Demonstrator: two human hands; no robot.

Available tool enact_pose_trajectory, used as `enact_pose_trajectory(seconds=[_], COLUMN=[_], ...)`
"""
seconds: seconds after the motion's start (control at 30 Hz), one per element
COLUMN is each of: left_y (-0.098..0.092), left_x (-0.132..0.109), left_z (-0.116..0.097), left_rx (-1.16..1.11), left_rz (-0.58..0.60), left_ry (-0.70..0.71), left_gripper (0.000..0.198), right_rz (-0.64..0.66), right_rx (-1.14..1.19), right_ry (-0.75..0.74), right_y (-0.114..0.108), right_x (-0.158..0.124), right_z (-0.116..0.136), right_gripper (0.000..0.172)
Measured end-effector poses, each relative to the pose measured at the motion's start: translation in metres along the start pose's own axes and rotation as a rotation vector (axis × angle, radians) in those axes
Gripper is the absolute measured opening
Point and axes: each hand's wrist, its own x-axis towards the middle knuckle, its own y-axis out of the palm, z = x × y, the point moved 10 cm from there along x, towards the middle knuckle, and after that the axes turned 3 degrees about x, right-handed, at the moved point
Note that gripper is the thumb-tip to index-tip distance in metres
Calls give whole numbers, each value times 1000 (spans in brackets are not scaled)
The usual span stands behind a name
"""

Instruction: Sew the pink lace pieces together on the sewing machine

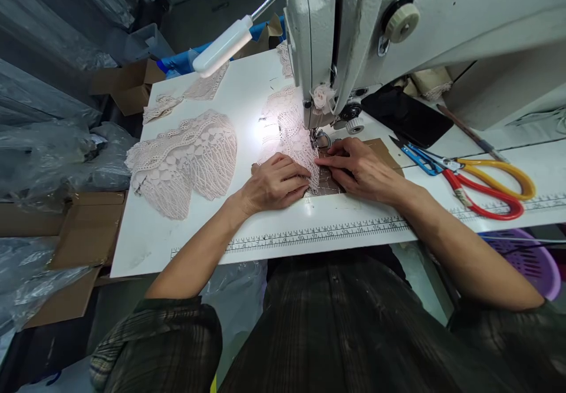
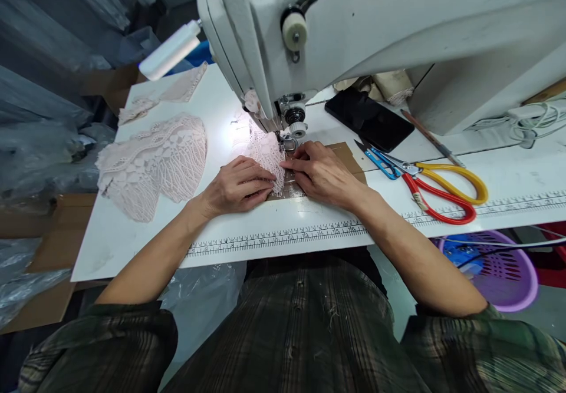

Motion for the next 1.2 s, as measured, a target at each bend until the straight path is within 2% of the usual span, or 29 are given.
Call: enact_pose_trajectory(seconds=[0.27, 0.37, 0.6, 0.77, 0.97, 1.2], left_y=[4, 5, 11, 14, 16, 17], left_x=[-2, -2, 10, 12, 6, 5], left_z=[-2, -2, 11, 21, 20, 20], left_rx=[-21, -26, -191, -305, -221, -50], left_rz=[19, 35, 152, 163, 148, 121], left_ry=[18, -15, -41, -79, -115, -157], left_gripper=[6, 8, 17, 17, 20, 17], right_rz=[27, 30, 44, 48, 40, 31], right_rx=[-38, -58, -123, -139, -164, -265], right_ry=[-29, -50, -59, -56, -52, 45], right_y=[3, 3, 5, 4, 1, 6], right_x=[0, 0, 1, 1, 0, 8], right_z=[3, 4, 6, 10, 12, 4], right_gripper=[38, 38, 37, 35, 35, 36])
